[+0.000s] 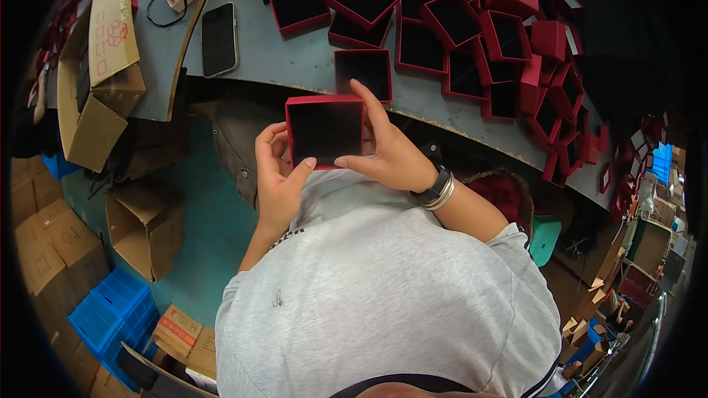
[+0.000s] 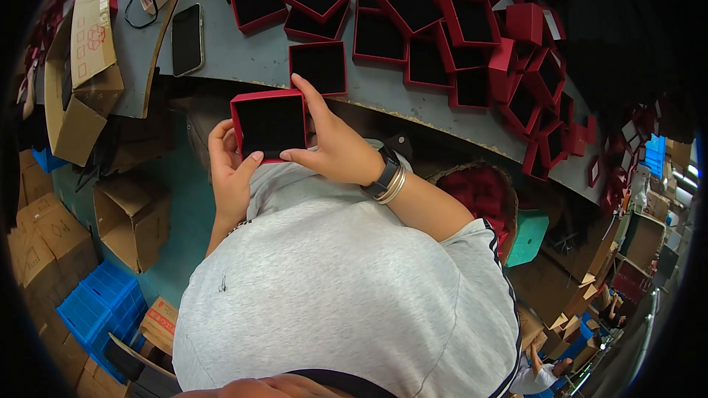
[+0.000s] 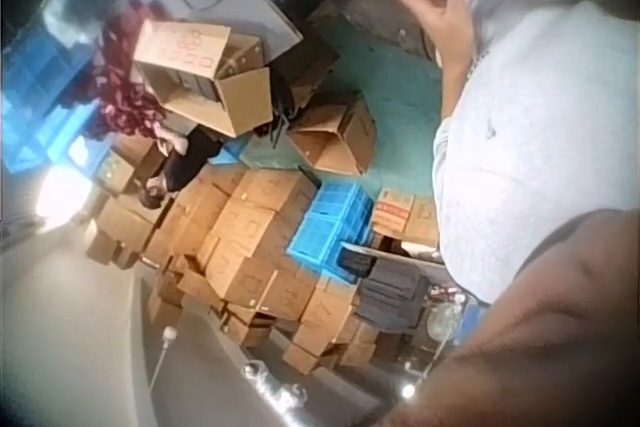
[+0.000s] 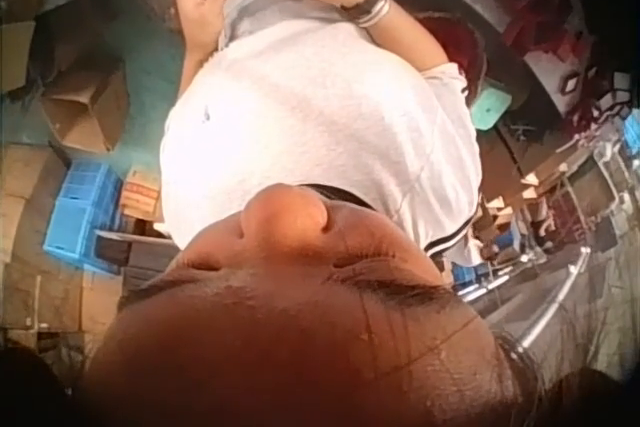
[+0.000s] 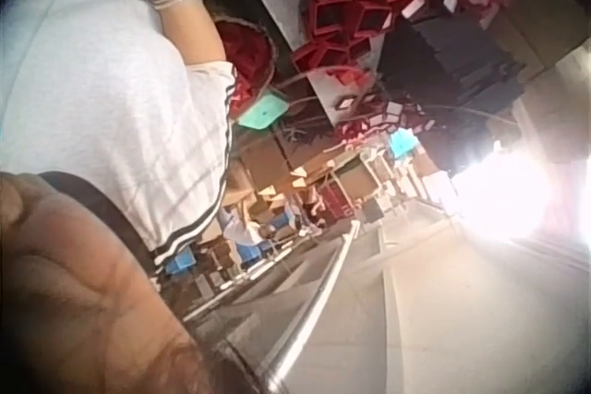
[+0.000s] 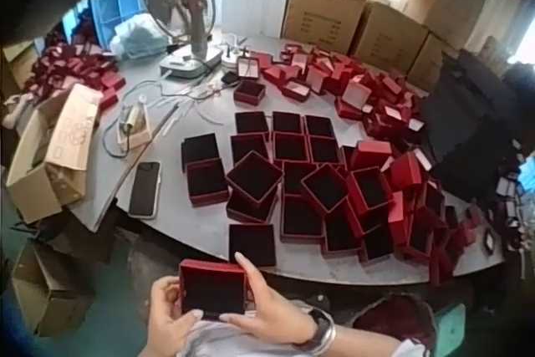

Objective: Assembling small red gift boxes by inserting black foam padding into the base.

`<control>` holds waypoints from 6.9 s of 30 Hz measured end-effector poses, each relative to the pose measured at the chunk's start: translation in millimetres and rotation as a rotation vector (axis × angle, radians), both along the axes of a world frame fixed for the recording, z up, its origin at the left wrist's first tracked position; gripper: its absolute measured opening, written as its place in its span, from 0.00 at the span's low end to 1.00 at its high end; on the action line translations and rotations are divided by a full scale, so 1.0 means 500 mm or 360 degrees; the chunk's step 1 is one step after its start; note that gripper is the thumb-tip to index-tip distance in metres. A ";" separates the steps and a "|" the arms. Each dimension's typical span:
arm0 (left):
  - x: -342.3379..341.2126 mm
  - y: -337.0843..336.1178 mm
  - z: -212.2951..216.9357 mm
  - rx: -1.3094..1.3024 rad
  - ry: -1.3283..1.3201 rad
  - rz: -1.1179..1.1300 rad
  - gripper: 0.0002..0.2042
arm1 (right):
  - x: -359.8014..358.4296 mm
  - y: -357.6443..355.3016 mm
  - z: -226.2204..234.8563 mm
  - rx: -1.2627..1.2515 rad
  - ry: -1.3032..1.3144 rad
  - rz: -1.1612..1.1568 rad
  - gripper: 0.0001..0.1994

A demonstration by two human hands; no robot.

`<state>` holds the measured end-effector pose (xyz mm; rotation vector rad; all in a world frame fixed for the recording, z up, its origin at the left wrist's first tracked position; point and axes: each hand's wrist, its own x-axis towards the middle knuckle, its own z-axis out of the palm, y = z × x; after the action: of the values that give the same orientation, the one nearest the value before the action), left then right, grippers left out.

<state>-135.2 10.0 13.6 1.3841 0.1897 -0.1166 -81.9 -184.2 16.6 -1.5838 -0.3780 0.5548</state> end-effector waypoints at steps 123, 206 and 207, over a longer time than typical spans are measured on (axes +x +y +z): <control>0.702 0.084 -0.077 0.0926 -0.0410 0.0434 0.30 | 0.674 -0.418 0.243 -0.0976 -0.1136 -0.1250 0.17; 0.025 0.005 -0.033 -0.0851 -0.0372 -0.0359 0.20 | 0.068 -0.024 0.040 0.0593 -0.0160 -0.0514 0.08; 0.023 0.007 -0.039 -0.0851 -0.0367 -0.0365 0.20 | 0.065 -0.023 0.039 0.0594 -0.0157 -0.0522 0.08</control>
<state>-123.5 13.4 -5.8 0.8712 -0.1852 -0.1819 -49.2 -195.8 36.0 -1.2782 -0.2693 0.1420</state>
